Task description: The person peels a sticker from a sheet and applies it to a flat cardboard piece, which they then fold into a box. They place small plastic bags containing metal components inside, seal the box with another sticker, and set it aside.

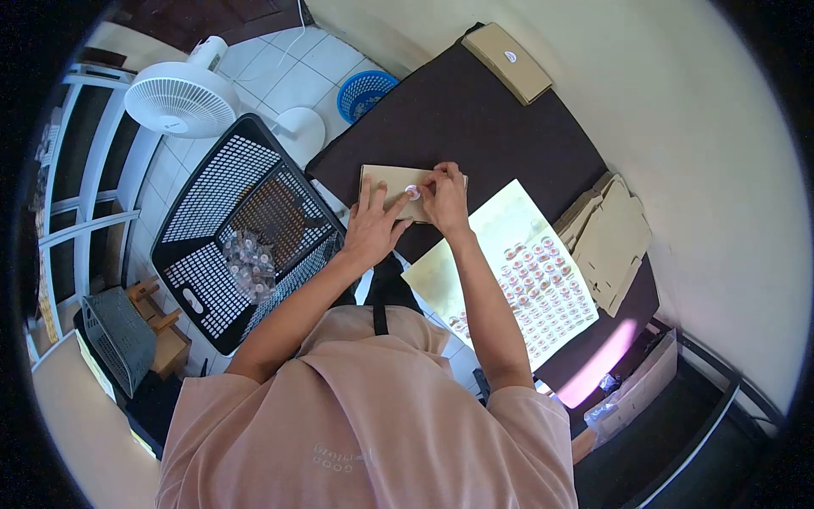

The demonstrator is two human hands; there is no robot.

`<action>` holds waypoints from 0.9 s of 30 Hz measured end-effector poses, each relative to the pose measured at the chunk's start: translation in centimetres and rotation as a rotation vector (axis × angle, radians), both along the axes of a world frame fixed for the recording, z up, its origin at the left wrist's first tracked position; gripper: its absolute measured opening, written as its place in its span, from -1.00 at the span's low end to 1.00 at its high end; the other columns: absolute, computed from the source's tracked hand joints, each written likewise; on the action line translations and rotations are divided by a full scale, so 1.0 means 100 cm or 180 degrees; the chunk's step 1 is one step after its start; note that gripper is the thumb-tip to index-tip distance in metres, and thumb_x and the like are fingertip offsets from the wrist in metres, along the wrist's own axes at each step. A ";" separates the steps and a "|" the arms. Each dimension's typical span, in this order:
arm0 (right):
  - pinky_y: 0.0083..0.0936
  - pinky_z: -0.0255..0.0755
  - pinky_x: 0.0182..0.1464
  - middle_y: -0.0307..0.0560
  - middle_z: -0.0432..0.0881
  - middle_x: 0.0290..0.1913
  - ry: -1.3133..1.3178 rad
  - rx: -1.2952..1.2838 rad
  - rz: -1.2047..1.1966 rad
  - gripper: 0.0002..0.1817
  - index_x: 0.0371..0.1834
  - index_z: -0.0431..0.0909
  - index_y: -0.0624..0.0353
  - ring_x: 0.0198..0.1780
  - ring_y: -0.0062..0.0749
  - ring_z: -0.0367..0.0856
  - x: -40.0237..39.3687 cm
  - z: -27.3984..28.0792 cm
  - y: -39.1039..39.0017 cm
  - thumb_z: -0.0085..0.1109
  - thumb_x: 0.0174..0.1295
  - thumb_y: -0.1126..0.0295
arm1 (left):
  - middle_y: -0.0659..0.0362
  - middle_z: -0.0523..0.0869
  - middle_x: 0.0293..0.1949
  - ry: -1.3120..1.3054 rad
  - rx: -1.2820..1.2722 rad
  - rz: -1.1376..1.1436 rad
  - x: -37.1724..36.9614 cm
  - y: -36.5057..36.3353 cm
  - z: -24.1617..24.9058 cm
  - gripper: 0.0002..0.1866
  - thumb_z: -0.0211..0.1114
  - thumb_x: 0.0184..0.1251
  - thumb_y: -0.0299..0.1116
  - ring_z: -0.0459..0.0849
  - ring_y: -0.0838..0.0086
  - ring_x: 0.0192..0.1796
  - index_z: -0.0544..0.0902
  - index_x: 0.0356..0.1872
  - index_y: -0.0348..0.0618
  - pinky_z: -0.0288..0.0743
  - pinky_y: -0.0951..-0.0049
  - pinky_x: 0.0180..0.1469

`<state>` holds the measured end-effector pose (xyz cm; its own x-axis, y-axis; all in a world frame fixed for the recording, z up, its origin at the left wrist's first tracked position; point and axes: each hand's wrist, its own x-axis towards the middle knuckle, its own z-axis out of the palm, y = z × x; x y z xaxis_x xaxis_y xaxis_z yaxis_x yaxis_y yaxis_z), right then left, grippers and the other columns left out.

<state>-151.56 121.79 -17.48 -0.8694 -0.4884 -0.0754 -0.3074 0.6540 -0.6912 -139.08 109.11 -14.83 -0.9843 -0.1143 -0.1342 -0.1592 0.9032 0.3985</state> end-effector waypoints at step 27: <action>-0.27 0.35 0.19 0.11 0.48 0.11 0.0043 -0.0124 0.0272 -0.85 -0.34 0.59 0.29 0.10 -0.02 0.45 0.002 0.005 0.007 0.31 0.04 0.50 | -0.14 0.35 0.22 0.0243 0.0341 -0.0133 -0.001 -0.013 -0.004 -0.45 0.31 0.24 -0.05 0.11 -0.23 0.42 0.53 0.25 0.06 0.38 -0.16 0.18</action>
